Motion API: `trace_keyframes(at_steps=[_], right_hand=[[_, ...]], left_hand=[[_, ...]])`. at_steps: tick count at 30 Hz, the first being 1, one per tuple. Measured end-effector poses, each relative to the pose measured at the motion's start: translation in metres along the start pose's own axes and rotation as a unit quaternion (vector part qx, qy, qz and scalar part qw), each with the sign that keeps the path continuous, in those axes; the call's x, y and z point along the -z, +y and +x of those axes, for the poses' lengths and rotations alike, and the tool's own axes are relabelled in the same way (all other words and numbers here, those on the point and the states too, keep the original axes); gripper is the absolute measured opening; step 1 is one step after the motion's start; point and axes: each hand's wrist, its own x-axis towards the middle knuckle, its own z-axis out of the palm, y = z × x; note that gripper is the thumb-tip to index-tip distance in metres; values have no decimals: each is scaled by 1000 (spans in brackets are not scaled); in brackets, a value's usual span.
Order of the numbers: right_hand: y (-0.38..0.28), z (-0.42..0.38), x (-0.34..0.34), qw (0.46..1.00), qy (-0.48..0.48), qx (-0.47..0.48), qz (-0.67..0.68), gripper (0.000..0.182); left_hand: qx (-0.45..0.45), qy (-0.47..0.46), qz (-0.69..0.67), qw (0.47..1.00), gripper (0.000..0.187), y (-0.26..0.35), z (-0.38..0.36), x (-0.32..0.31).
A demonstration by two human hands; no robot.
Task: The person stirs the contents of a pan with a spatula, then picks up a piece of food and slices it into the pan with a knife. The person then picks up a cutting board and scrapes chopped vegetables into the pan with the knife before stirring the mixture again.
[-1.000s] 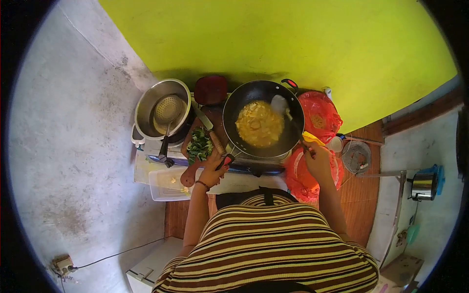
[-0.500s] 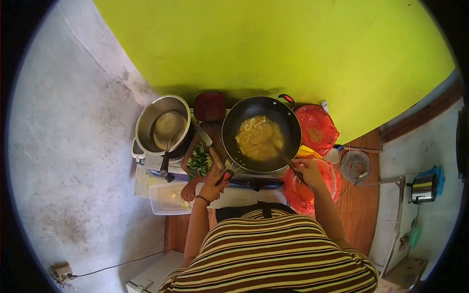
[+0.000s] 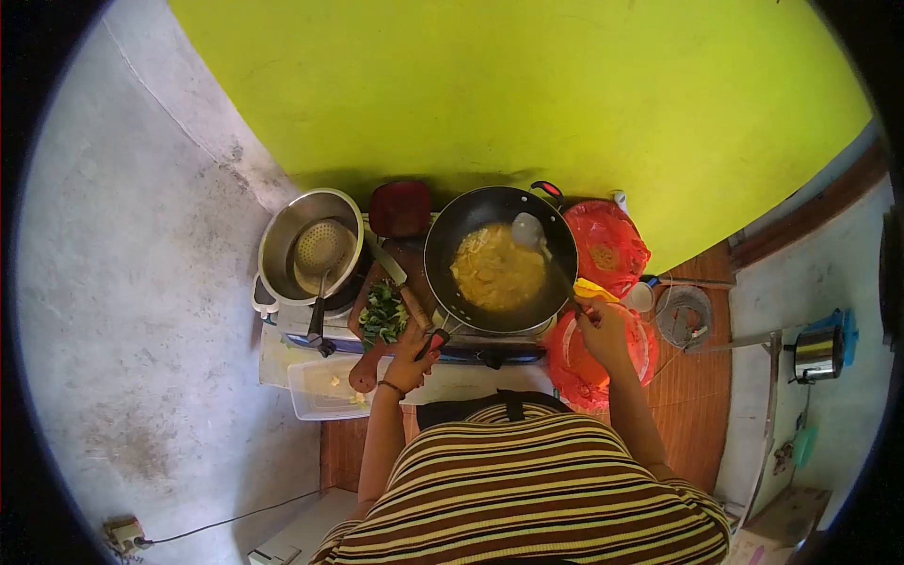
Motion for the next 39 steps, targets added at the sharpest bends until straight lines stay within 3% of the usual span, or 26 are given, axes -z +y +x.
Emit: trace_keyframes(at_steps=[4,7,10,13,19,22,25,28,34,39], right_hand=[[19,7,-5,990,50,110,-79,27],[9,3,-5,998,3,-22,-52,28],[13,1,-6,993,-53,-88,61,29],[6,-1,-3,995,-57,-79,39,29],[-13,-4,-6,990,47,49,-121,27],[7,3,-10,998,-22,-15,-48,27],[-9,-5,-4,976,-115,-127,131,27],[2,-4,-6,957,-145,-131,215,26],[-3,-11,-4,957,-140,-107,229,28],[0,-8,-1,985,-69,-43,153,28]], left_hand=[[-1,-3,1,1000,20,10,-4,0],[1,2,-1,1000,19,3,-2,0],[-1,1,-10,1000,19,-5,1,0],[7,1,-13,1000,19,-4,-1,1],[2,6,-10,1000,20,-7,2,-1],[-4,16,-10,1000,20,2,-1,-2],[10,11,-1,1000,20,-2,0,-2],[1,11,-7,1000,21,-7,2,-1],[-39,18,-16,999,22,-12,3,-2],[-23,11,-12,1000,23,-10,2,-2]])
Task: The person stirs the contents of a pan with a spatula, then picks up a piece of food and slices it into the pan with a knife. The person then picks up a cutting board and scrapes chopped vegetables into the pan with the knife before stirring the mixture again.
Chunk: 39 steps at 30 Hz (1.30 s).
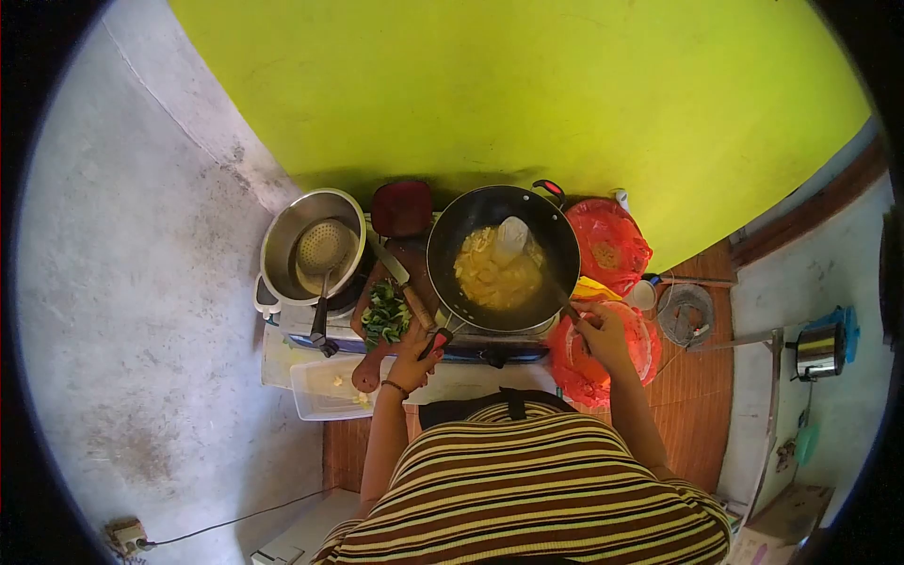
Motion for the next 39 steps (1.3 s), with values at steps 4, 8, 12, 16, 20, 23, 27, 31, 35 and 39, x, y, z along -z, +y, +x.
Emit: trace_keyframes(at_steps=[4,8,12,16,20,23,27,31,35,39], right_hand=[[14,12,4,984,76,92,-131,24],[18,15,1,972,106,99,-187,23],[9,12,-5,996,30,-26,-74,27],[6,12,-7,994,-42,-83,52,27],[0,2,-7,993,-61,-77,71,27],[-2,-5,-4,997,-48,-50,40,28],[-18,-23,4,984,-3,56,-168,30],[-44,-55,7,939,-3,153,-308,36],[-33,-81,24,898,-48,187,-396,37],[-37,-95,15,896,-54,149,-415,38]], left_hand=[[13,-7,10,1000,23,6,-2,1],[10,5,-5,1000,21,18,-6,-1],[-7,2,-2,1000,19,15,-5,0],[19,-5,10,1000,19,12,-3,2],[20,-11,9,1000,20,8,0,1],[20,-2,5,1000,21,6,-3,0],[12,6,-7,1000,21,-1,0,0],[8,8,-8,1000,22,5,-2,-1],[23,-13,11,1000,22,6,-2,2],[43,-9,5,999,22,21,-7,0]])
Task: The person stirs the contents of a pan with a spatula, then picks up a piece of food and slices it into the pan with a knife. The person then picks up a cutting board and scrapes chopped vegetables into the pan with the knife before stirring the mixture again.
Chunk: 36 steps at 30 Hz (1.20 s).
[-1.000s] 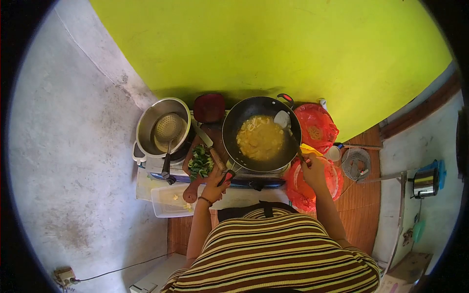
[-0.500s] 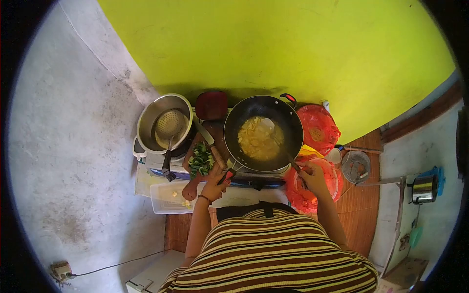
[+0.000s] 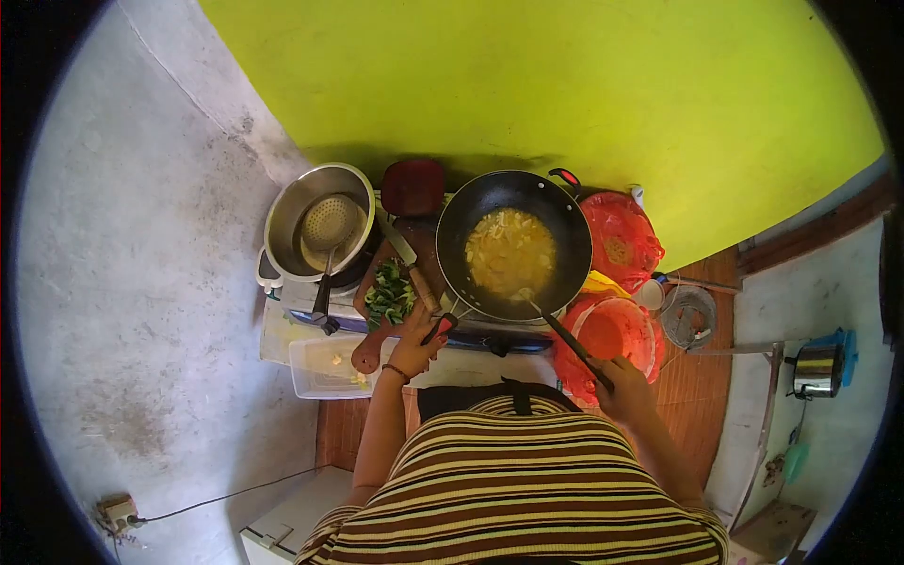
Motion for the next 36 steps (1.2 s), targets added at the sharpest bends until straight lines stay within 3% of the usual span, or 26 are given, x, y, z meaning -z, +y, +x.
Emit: trace_keyframes(at_steps=[4,10,13,16,19,22,25,28,31,36], right_hand=[[5,16,-30,998,38,29,28,37],[5,52,-59,972,93,-68,205,34],[-1,63,-56,973,93,-88,192,34],[2,73,-60,977,129,-32,167,34],[-2,77,-53,989,134,31,57,34],[0,71,-31,997,63,21,47,32],[16,60,-11,996,60,24,61,32],[14,50,10,991,57,-40,117,32],[10,48,19,997,40,-43,53,33],[12,53,-9,998,52,20,14,35]], left_hand=[[-8,-6,21,1000,22,-3,3,0],[-37,20,12,999,20,-15,7,-2],[-46,25,6,999,20,-15,6,-2],[-31,17,4,999,21,-23,11,-1],[-57,21,10,998,21,-23,10,-1],[-58,24,-3,998,22,-11,4,-3],[-51,19,-5,999,22,-8,1,-4],[-58,18,7,998,22,-12,5,-5],[-21,7,6,1000,20,-6,0,-4],[-1,-6,25,1000,20,1,-2,-1]])
